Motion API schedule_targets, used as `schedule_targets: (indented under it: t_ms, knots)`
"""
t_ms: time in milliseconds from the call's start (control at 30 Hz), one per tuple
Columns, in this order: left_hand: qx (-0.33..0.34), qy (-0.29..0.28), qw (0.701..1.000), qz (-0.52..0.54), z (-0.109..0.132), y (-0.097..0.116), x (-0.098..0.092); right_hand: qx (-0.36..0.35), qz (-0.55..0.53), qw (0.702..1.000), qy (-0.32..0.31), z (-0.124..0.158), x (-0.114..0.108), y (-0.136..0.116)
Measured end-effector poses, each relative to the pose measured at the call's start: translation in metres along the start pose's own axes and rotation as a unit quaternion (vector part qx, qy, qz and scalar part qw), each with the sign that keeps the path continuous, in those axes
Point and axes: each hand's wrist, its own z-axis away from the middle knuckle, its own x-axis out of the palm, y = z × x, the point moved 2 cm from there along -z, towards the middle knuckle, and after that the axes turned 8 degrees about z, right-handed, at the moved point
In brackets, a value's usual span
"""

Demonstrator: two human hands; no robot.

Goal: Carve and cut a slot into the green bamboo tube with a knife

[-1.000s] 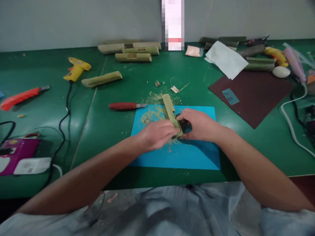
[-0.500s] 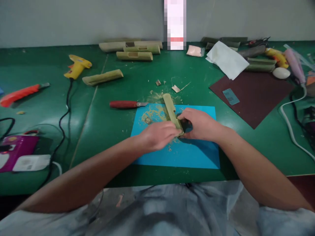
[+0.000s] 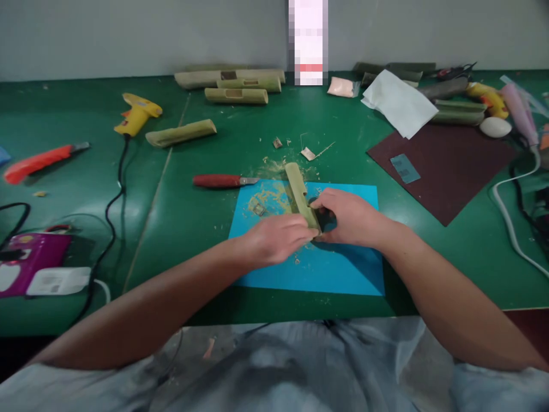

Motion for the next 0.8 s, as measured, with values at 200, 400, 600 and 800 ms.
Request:
schedule_targets:
  t_ms: [200,400,600,800]
  knots:
    - [-0.007,0.038,0.999,-0.005,-0.0015,0.0013,-0.0029,0.007,-0.003,1.0,-0.001,0.0003,-0.0008,-0.0024]
    - [-0.023,0.069,0.997,-0.009,-0.0027,-0.0021,-0.0028,0.004,-0.008,1.0,0.013,0.0012,-0.0002,-0.0005]
    - [-0.025,0.068,0.997,-0.014,-0.0025,-0.003,-0.0028,0.006,-0.006,1.0,0.006,0.001,-0.0007,-0.0014]
    - [0.009,0.026,1.0,0.008,-0.0019,0.0035,-0.001,0.016,-0.001,1.0,-0.004,0.0013,-0.0014,-0.0026]
